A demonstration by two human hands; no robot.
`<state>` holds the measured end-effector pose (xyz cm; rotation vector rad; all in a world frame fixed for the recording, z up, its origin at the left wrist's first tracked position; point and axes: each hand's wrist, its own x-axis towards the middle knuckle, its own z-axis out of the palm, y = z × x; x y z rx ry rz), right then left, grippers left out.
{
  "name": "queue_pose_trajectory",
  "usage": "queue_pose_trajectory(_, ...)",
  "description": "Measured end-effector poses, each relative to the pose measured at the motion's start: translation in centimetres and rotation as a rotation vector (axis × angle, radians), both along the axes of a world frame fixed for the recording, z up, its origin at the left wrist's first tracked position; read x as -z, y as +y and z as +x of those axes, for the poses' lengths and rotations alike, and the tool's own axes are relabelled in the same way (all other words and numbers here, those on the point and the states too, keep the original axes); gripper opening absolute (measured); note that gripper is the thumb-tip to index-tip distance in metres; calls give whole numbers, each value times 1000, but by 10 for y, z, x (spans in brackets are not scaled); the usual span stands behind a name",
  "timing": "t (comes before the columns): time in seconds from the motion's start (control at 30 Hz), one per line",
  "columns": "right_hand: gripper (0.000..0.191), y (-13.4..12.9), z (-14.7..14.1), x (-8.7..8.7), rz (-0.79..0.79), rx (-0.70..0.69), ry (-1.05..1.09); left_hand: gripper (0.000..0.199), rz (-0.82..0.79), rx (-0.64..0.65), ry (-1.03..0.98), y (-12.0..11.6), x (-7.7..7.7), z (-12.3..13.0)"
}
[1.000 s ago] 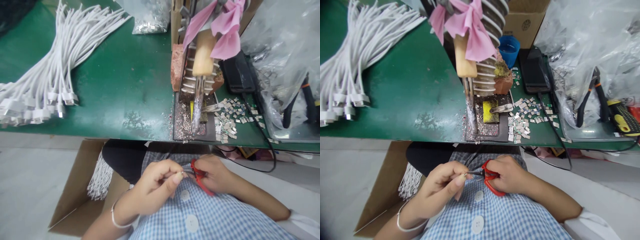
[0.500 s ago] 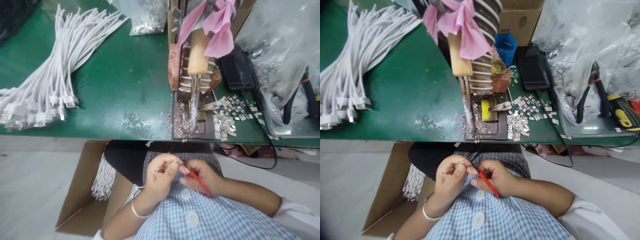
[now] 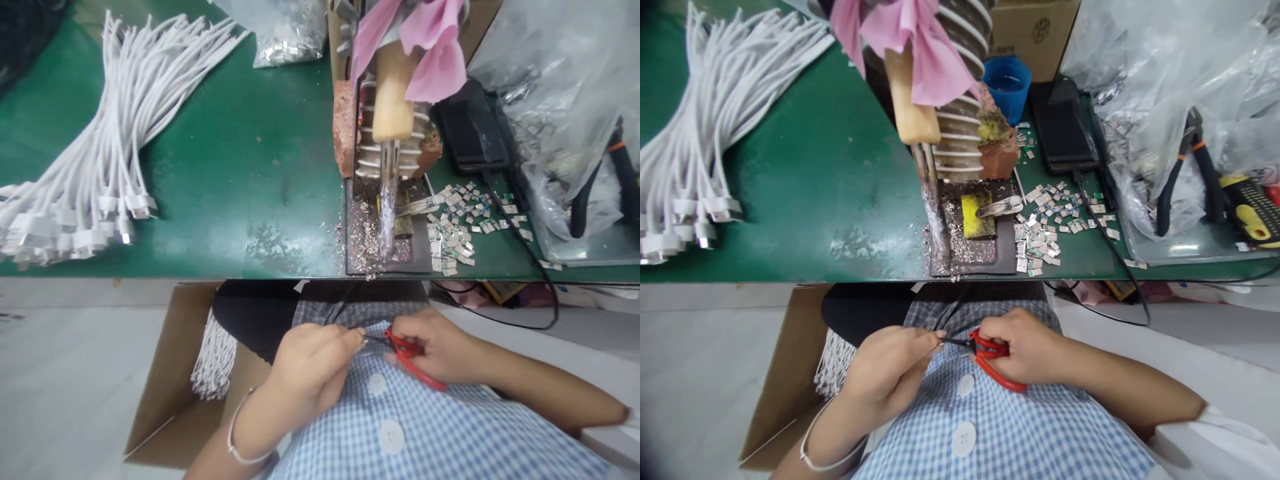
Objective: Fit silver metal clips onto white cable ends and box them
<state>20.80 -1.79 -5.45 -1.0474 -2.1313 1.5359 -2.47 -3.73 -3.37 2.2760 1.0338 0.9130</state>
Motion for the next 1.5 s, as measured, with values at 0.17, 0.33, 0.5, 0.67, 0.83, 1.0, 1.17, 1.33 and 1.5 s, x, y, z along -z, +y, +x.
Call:
queue_pose_trajectory(0.17, 26, -1, -1, 0, 235, 24, -115, 17, 243, -26, 227, 3, -10, -3)
queue_pose_trajectory(0.33, 26, 1, -1, 1, 339, 25, -146, 25, 286, -4, 294, 0, -8, -9)
queue_pose_trajectory(0.5, 26, 3, -2, -1, 351, 27, -144, 23, 273, -26, 252, 2, -9, -5)
queue_pose_trajectory(0.67, 24, 5, -3, -5, 371, 36, -125, 21, 249, -50, 181, 3, -10, 2)
queue_pose_trajectory(0.83, 24, 10, -2, -8, 366, 20, -116, 25, 218, -67, 151, 2, -9, 5)
queue_pose_trajectory(1.0, 19, 13, 1, -5, 365, -26, -88, 29, 187, -41, 104, 4, -11, 3)
queue_pose_trajectory(1.17, 19, 11, 0, -5, 375, -20, -27, 25, -2, -23, -9, 2, -11, 0)
queue_pose_trajectory(1.33, 35, 11, -3, -10, -90, -130, 160, 25, -65, 17, -107, 3, -8, 1)
queue_pose_trajectory(1.5, 40, 14, -4, -13, -445, -291, 287, 23, -87, 46, -204, 9, -11, 3)
